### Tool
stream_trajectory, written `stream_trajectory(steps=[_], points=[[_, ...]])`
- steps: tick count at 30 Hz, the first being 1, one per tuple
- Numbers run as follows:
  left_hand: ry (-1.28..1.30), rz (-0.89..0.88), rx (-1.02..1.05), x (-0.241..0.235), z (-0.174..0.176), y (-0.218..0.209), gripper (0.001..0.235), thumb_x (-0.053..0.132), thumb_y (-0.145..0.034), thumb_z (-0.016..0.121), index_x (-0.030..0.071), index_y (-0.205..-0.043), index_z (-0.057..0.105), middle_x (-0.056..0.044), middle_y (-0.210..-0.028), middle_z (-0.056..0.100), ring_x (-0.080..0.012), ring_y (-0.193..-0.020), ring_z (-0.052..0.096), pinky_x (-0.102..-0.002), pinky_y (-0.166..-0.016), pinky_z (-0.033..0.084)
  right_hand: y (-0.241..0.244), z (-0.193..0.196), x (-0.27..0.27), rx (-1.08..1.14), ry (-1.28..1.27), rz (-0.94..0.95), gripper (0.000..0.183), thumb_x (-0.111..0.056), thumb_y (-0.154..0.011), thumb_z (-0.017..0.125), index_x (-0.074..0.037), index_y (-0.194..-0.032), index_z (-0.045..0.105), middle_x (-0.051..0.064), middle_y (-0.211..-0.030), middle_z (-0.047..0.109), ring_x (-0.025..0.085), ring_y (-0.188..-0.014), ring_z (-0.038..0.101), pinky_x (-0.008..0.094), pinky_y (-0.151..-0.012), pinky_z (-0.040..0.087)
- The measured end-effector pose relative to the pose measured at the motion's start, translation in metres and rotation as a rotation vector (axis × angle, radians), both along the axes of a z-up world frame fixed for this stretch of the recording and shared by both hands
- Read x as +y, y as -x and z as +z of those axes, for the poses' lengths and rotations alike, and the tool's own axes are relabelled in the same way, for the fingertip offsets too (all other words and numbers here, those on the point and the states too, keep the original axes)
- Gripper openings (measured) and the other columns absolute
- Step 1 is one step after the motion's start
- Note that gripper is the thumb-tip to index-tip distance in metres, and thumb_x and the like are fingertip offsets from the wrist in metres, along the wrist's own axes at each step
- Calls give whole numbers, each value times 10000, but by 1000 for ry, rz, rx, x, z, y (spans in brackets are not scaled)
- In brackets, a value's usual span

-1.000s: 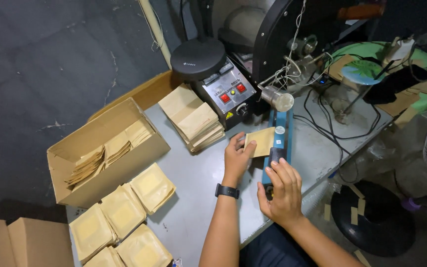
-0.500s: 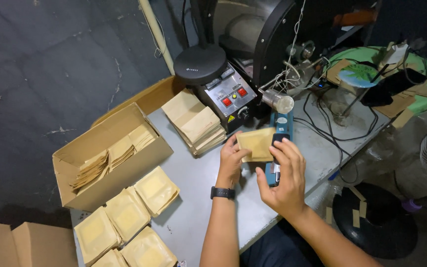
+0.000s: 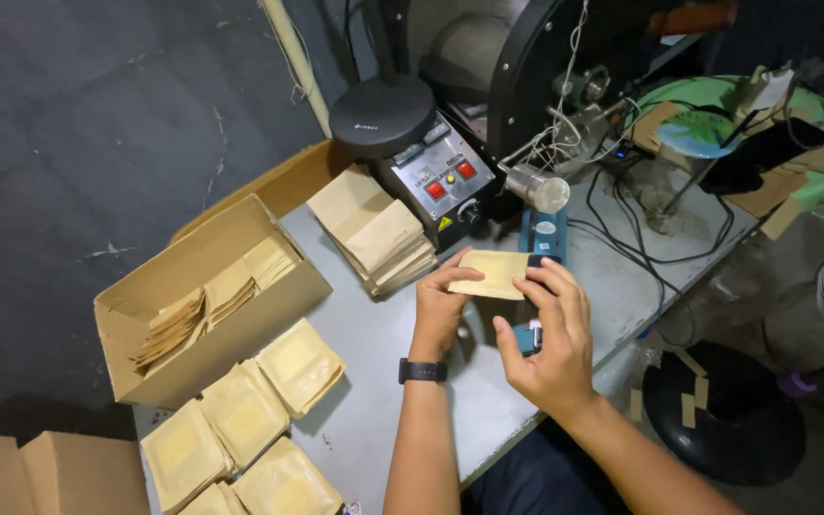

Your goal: The person is sealing small paper coffee pouches using a manual heat sealer and then organizing the sealed pouches into cardboard boxes.

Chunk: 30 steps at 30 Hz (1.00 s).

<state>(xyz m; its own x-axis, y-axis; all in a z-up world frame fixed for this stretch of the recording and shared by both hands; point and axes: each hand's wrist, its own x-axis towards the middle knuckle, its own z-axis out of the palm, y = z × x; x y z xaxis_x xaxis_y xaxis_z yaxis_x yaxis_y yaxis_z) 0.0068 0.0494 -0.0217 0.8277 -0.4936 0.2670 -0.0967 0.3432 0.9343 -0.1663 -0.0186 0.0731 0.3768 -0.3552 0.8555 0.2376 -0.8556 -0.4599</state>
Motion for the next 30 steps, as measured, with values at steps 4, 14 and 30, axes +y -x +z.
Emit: stream_trajectory(steps=[4,14,30], points=[[-130,-75,98,0,6,2,445,-107,-636,849,47,-1050,797,-182,-1339,682,-270,-1054,721,-352,-908,612,2,-13,1,5,43,-33,432,-127,-835,798,16,-1218,660,180,-1249,610,493,-1300,566,569,-1101,421],[-228,-43,233,-7,6,8,445,-102,-627,863,27,-1048,795,-128,-955,763,-151,-803,710,-298,-768,636,3,-36,1,10,73,-74,399,-124,-845,771,-6,-1215,678,184,-1265,615,501,-1317,562,571,-1085,449],[-175,-88,295,-4,28,16,540,-88,-797,793,-93,-1315,642,-230,-886,767,-206,-781,776,-265,-746,668,1,-44,-2,8,88,-99,395,-132,-846,763,-33,-1219,684,169,-1263,614,483,-1311,575,550,-1062,474]])
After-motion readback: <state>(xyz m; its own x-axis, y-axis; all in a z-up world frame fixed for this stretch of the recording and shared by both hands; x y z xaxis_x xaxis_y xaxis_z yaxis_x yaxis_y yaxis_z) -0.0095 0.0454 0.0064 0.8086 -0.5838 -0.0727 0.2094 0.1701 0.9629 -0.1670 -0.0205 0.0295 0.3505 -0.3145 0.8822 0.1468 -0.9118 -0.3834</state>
